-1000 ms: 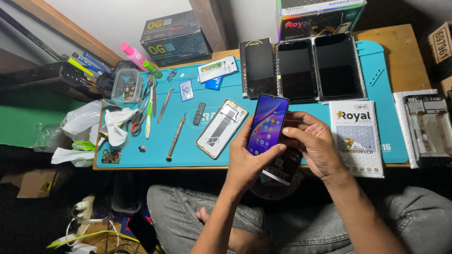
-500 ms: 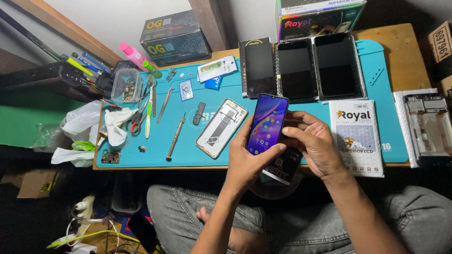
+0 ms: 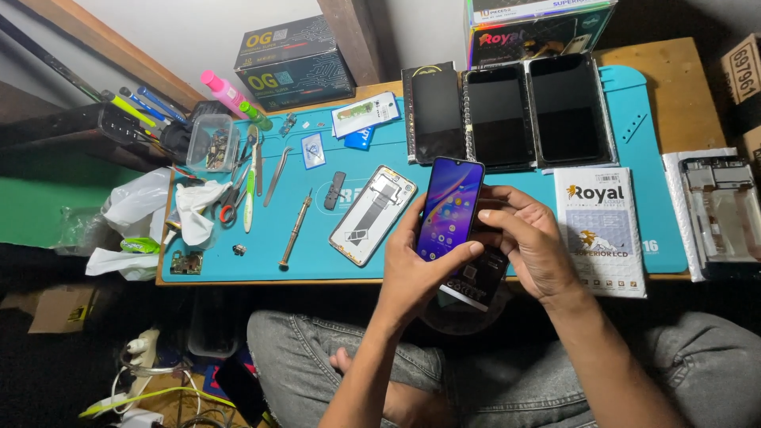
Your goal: Testing a replacement screen on a mobile phone and manipulating internal components like the battery and frame.
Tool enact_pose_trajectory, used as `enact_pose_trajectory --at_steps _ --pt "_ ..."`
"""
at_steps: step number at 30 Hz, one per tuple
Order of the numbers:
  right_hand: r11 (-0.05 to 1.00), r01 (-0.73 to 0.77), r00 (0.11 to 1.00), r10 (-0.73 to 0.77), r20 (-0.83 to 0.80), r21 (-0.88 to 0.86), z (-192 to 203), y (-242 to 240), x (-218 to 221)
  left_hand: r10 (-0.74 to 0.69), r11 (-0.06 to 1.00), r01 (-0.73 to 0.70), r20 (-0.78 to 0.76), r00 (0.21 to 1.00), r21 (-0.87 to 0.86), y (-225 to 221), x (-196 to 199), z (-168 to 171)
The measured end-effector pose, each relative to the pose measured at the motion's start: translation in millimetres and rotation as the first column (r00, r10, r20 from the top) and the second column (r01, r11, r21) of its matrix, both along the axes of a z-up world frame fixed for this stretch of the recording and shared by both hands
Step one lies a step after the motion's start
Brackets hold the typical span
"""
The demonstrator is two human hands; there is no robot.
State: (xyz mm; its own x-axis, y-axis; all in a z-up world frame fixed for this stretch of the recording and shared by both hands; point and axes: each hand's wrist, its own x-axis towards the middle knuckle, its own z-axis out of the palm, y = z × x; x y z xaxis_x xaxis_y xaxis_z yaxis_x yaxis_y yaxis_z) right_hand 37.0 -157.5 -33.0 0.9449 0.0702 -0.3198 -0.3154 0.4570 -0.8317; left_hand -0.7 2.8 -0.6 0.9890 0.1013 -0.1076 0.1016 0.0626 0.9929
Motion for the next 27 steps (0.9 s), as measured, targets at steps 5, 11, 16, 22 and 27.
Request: enact_pose_trajectory --at_steps 5,11,16,22,27 --pt "1.000 0.003 1.000 -0.003 -0.001 0.008 -0.7 1.3 -0.9 -0.017 0.998 0.014 -0.033 0.999 -0.065 10.9 1.3 -14.7" --pt "1.000 0.006 1.000 -0.007 -0.016 -0.023 0.8 4.4 -2.7 -0.013 0.981 -0.004 -0.088 0.996 -0.193 26.1 6.9 -40.7" --pt "0.997 0.016 1.000 -0.018 -0.020 -0.074 13.6 10.7 -4.8 -0.005 0.962 -0.014 -0.070 0.998 -0.272 30.8 5.2 -55.8" --pt "0.996 0.007 1.000 -0.009 -0.017 -0.093 11.5 10.4 -3.7 0.001 0.967 -0.011 -0.038 0.999 -0.254 31.8 4.4 -53.0" --pt "0.994 0.007 1.000 -0.009 -0.019 -0.105 12.0 10.0 -3.6 0.007 0.985 -0.005 0.012 1.000 -0.173 31.8 1.0 -48.3"
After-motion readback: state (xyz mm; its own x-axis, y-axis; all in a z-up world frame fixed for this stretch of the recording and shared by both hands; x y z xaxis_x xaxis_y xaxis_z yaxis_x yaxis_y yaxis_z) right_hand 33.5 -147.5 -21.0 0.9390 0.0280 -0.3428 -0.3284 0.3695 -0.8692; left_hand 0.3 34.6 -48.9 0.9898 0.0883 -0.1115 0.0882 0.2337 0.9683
